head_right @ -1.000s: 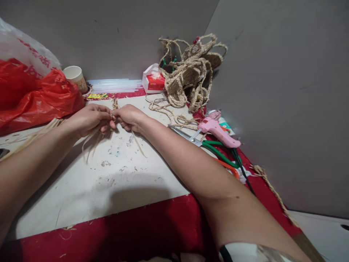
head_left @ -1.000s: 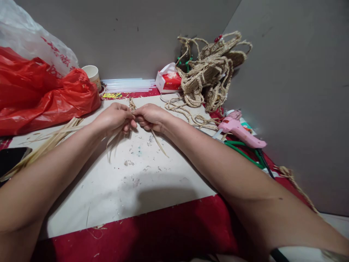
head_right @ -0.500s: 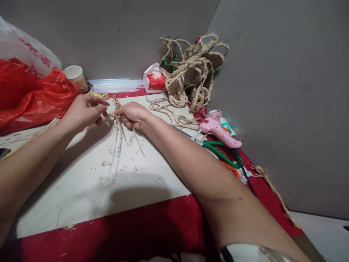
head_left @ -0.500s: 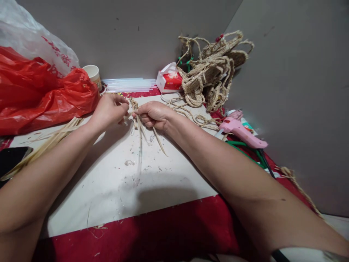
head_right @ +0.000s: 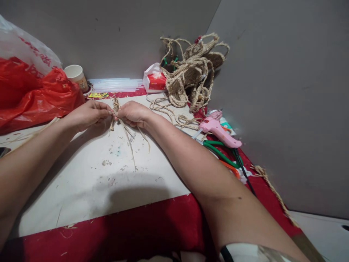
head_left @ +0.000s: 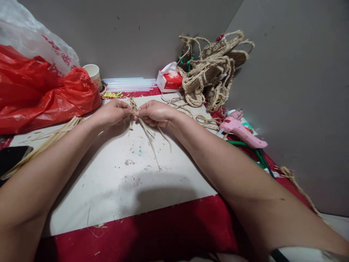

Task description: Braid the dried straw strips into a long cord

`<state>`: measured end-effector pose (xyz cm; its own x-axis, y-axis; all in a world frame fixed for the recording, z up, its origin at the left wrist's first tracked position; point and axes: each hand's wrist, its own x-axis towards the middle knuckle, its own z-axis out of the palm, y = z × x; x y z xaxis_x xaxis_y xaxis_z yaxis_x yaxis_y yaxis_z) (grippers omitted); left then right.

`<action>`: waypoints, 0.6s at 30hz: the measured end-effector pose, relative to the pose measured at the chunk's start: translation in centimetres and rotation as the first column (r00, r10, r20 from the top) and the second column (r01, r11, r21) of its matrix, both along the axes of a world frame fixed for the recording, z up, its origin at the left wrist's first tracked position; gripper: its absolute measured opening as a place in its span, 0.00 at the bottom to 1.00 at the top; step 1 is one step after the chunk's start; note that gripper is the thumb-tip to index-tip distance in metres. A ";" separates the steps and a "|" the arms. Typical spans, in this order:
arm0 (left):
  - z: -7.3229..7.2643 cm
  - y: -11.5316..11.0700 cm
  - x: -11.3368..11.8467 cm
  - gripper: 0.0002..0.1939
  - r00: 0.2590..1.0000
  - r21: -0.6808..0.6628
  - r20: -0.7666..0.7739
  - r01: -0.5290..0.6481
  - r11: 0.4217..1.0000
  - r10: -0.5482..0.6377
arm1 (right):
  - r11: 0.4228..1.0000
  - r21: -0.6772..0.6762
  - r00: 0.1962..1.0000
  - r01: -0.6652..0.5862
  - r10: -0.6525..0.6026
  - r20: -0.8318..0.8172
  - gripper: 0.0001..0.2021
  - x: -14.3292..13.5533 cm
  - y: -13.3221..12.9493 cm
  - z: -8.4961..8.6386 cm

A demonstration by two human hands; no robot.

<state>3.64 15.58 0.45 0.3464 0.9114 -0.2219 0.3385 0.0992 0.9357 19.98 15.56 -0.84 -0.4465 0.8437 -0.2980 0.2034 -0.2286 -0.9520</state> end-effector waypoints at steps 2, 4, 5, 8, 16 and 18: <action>-0.2 0.1 0.0 0.08 1.000 -0.028 0.000 -0.004 1.000 0.004 | 0.998 0.070 0.996 -0.003 -0.003 0.094 0.07 0.0 -0.1 0.1; -0.4 0.1 0.2 0.09 0.999 -0.084 -0.004 -0.036 0.996 0.036 | 0.989 0.146 0.983 0.002 -0.029 0.181 0.08 -0.2 -0.2 0.0; -0.4 0.1 0.3 0.10 0.999 -0.114 -0.003 -0.047 0.992 0.047 | 0.982 0.187 0.975 0.009 -0.050 0.218 0.08 -0.3 -0.2 0.0; -0.5 0.1 0.4 0.12 0.999 -0.197 0.027 -0.029 0.980 0.035 | 0.946 0.324 0.949 0.004 -0.106 0.298 0.07 -0.6 -0.2 -0.4; -0.9 0.3 0.5 0.08 0.992 -0.295 0.102 -0.039 0.955 0.072 | 0.823 0.540 0.850 -0.174 -0.151 0.505 0.08 -0.8 -0.4 -0.1; -0.9 0.1 0.8 0.09 0.988 -0.263 0.109 -0.073 0.962 0.105 | 0.841 0.508 0.842 -0.187 -0.130 0.524 0.08 -0.5 -0.7 0.5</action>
